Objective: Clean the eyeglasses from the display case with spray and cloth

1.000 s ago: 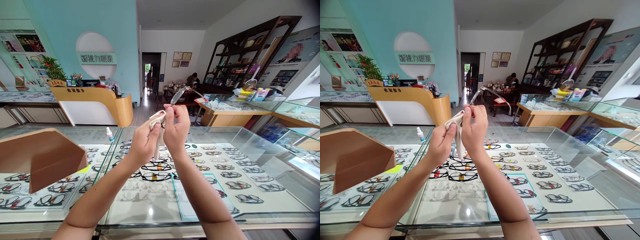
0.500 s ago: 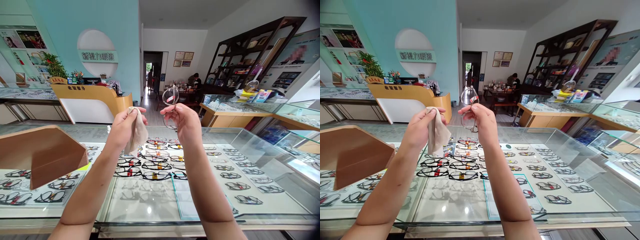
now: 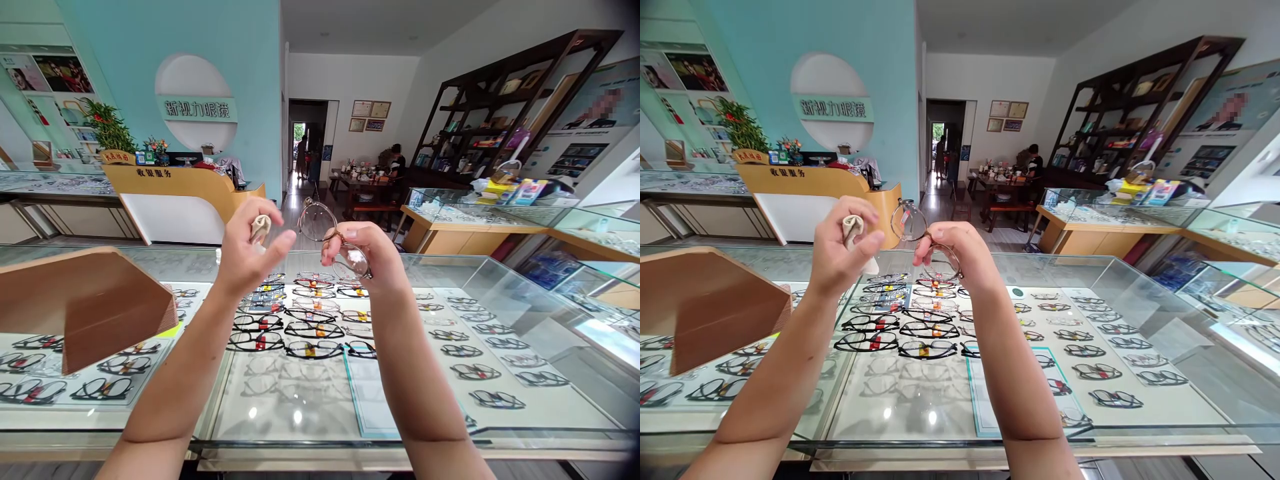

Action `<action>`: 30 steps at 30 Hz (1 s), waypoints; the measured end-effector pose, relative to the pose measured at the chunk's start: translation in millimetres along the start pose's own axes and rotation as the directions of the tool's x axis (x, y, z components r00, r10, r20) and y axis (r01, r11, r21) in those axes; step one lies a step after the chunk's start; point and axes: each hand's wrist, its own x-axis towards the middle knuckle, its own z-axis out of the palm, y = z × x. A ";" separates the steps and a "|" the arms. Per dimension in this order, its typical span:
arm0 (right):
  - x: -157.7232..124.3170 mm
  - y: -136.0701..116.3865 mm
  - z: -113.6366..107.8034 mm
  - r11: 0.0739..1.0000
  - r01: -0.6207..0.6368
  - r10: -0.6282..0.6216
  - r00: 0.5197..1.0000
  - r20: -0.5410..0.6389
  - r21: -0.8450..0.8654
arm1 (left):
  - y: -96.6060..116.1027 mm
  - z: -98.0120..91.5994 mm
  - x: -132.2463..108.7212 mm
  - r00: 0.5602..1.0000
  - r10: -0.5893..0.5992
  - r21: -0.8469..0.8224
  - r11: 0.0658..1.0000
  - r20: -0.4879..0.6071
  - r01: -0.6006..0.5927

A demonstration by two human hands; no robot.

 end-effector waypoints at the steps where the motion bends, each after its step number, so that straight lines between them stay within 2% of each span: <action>1: 0.0 0.2 -1.6 1.000 -0.022 0.021 0.999 0.048 0.010 | 1.5 -0.9 0.9 0.998 0.054 0.028 0.998 0.033 -0.055; 3: 0.3 1.4 -5.4 0.997 -0.072 0.067 0.989 0.134 0.031 | 2.3 -2.8 2.4 0.983 0.145 0.093 0.983 0.115 -0.156; 6: 1.1 3.1 -10.1 0.992 -0.104 0.088 0.975 0.203 0.071 | -1.8 -5.5 3.0 0.942 0.269 0.192 0.932 0.199 -0.306; 10: 0.3 -0.4 -9.2 0.998 -0.057 0.048 0.974 0.220 0.032 | -7.8 -8.0 1.8 0.904 0.380 0.300 0.854 0.196 -0.425; 13: -2.7 -5.3 -4.1 0.997 0.016 -0.006 0.990 0.141 -0.070 | -7.7 -9.3 1.5 0.889 0.420 0.319 0.829 0.185 -0.458; 16: -5.5 -6.4 -0.1 0.982 0.122 -0.130 0.990 -0.052 -0.142 | -6.3 -10.4 1.3 0.881 0.447 0.323 0.820 0.156 -0.473; 18: -6.2 -4.2 0.2 0.949 0.233 -0.277 0.937 -0.211 -0.211 | -6.6 -10.8 0.8 0.885 0.454 0.339 0.821 0.098 -0.459; 20: -6.2 -0.9 -0.9 0.888 0.339 -0.436 0.836 -0.332 -0.312 | -8.7 -10.7 0.1 0.886 0.464 0.349 0.831 -0.005 -0.434; 22: -6.1 2.0 -1.8 0.809 0.407 -0.567 0.734 -0.375 -0.424 | -12.7 -10.3 -0.2 0.877 0.465 0.338 0.850 -0.121 -0.404; 23: -6.3 3.1 -1.8 0.770 0.422 -0.612 0.702 -0.365 -0.479 | -15.2 -10.0 -0.3 0.872 0.457 0.327 0.862 -0.172 -0.387; 25: -7.1 4.3 0.2 0.697 0.425 -0.667 0.680 -0.305 -0.578 | -20.2 -9.3 -0.2 0.868 0.429 0.302 0.886 -0.251 -0.351; 28: -8.6 5.5 7.0 0.618 0.380 -0.678 0.701 -0.222 -0.689 | -24.9 -7.7 -0.7 0.868 0.389 0.274 0.910 -0.308 -0.310; 30: -8.6 6.9 12.1 0.590 0.348 -0.677 0.705 -0.211 -0.729 | -25.0 -5.6 -1.9 0.868 0.375 0.263 0.918 -0.326 -0.297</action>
